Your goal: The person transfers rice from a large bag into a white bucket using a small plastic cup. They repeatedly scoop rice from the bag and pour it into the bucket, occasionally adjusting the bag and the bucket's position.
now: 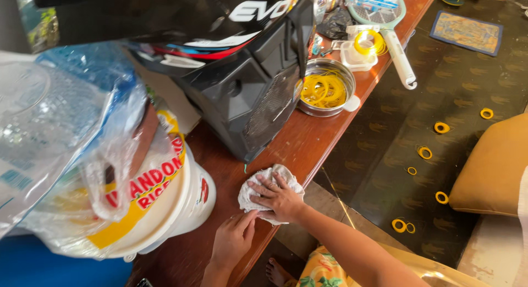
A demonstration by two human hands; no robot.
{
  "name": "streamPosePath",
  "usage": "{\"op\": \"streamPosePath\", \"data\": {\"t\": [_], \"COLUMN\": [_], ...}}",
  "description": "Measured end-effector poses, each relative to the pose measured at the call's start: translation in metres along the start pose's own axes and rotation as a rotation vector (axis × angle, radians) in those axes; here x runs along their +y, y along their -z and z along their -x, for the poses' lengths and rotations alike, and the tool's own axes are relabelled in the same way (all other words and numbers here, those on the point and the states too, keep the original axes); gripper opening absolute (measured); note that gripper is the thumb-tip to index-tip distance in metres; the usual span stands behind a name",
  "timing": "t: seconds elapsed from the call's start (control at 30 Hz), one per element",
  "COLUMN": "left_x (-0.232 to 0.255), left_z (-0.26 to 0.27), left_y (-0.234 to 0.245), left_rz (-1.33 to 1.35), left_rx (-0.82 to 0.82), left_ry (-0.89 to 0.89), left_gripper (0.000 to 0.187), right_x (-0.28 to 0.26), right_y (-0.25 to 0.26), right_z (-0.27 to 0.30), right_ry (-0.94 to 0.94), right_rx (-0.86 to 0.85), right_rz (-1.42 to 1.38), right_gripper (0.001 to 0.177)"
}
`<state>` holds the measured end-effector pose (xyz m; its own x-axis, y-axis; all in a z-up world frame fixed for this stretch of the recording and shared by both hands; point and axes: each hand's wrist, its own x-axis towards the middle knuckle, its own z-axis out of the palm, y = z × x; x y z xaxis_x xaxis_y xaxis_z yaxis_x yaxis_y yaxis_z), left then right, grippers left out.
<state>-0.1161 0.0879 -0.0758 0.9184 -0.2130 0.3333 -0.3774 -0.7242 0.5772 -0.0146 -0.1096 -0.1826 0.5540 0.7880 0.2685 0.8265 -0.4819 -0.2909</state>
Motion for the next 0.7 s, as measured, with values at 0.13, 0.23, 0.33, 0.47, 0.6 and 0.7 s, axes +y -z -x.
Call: {"op": "streamPosePath", "data": {"t": [0.13,0.23,0.33,0.47,0.6,0.7], "left_x": [0.012,0.016,0.014,0.007,0.011,0.008], "left_z": [-0.041,-0.074,-0.108,-0.178,-0.246,-0.290], "left_y": [-0.013,-0.034,-0.072,-0.142,-0.200,-0.235], "left_rz": [0.068,0.156,0.337,0.861,1.032,1.049], "left_rx": [-0.030,-0.046,-0.041,-0.007,0.036,0.124], "left_ry": [0.097,0.189,0.328,0.722,1.019,1.189], "left_gripper": [0.020,0.021,0.025,0.045,0.081,0.093], "right_x": [0.051,0.104,0.141,0.154,0.172,0.192], "right_y": [0.017,0.038,0.055,0.059,0.046,0.032], "right_z": [0.000,0.009,0.010,0.011,0.020,0.030], "right_ry": [-0.018,-0.109,-0.168,-0.177,-0.201,-0.110], "right_rx": [-0.030,-0.007,-0.021,-0.181,-0.443,-0.323], "right_rz": [0.031,0.097,0.091,0.035,0.025,-0.055], "right_gripper": [0.070,0.073,0.086,0.099,0.080,0.069]}}
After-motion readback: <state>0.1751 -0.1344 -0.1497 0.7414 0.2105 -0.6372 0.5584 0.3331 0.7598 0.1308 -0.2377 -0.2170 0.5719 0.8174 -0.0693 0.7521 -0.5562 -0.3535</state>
